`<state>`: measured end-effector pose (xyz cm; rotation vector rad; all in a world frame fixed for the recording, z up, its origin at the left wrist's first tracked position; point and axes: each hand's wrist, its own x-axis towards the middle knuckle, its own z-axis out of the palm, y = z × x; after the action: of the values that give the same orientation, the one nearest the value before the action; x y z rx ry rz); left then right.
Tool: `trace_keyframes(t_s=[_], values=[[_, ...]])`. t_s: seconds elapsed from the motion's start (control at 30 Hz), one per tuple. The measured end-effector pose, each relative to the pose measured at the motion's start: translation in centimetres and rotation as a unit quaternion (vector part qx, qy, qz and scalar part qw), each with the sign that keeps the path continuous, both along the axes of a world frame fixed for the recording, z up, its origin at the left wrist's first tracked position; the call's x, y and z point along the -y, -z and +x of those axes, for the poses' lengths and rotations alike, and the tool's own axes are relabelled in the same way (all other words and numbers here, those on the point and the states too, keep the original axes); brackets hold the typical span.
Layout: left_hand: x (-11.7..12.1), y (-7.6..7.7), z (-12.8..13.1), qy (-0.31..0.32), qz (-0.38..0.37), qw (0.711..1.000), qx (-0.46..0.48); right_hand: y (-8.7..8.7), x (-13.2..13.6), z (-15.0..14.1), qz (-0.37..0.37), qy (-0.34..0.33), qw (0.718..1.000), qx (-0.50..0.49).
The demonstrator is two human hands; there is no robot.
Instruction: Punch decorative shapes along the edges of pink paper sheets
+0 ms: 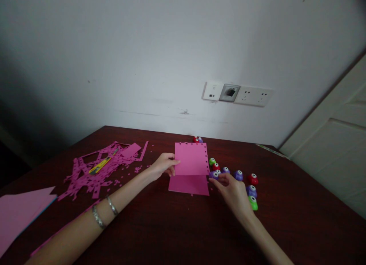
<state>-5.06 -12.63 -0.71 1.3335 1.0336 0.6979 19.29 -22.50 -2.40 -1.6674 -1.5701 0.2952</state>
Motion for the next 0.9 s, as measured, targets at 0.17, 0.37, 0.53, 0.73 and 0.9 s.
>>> trace_keyframes(t_s=[0.17, 0.37, 0.53, 0.73, 0.9], values=[[0.13, -0.13, 0.16, -0.004, 0.001, 1.0, 0.0, 0.3, -0.13, 0.07, 0.011, 0.001, 1.0, 0.025], [0.02, 0.05, 0.17, -0.008, 0.005, 1.0, -0.001, 0.73, -0.18, 0.3, 0.012, 0.003, 0.999, 0.037], [0.03, 0.28, 0.16, -0.004, 0.005, 1.0, -0.003, 0.93, -0.23, 0.4, 0.01, 0.0, 0.999, 0.045], [0.1, 0.07, 0.12, 0.0, 0.002, 1.0, 0.001, 0.63, -0.06, 0.41, 0.014, 0.006, 0.997, 0.07], [0.1, 0.05, 0.07, 0.008, -0.003, 1.0, 0.002, 0.5, 0.05, 0.37, 0.03, 0.003, 0.996, 0.081]])
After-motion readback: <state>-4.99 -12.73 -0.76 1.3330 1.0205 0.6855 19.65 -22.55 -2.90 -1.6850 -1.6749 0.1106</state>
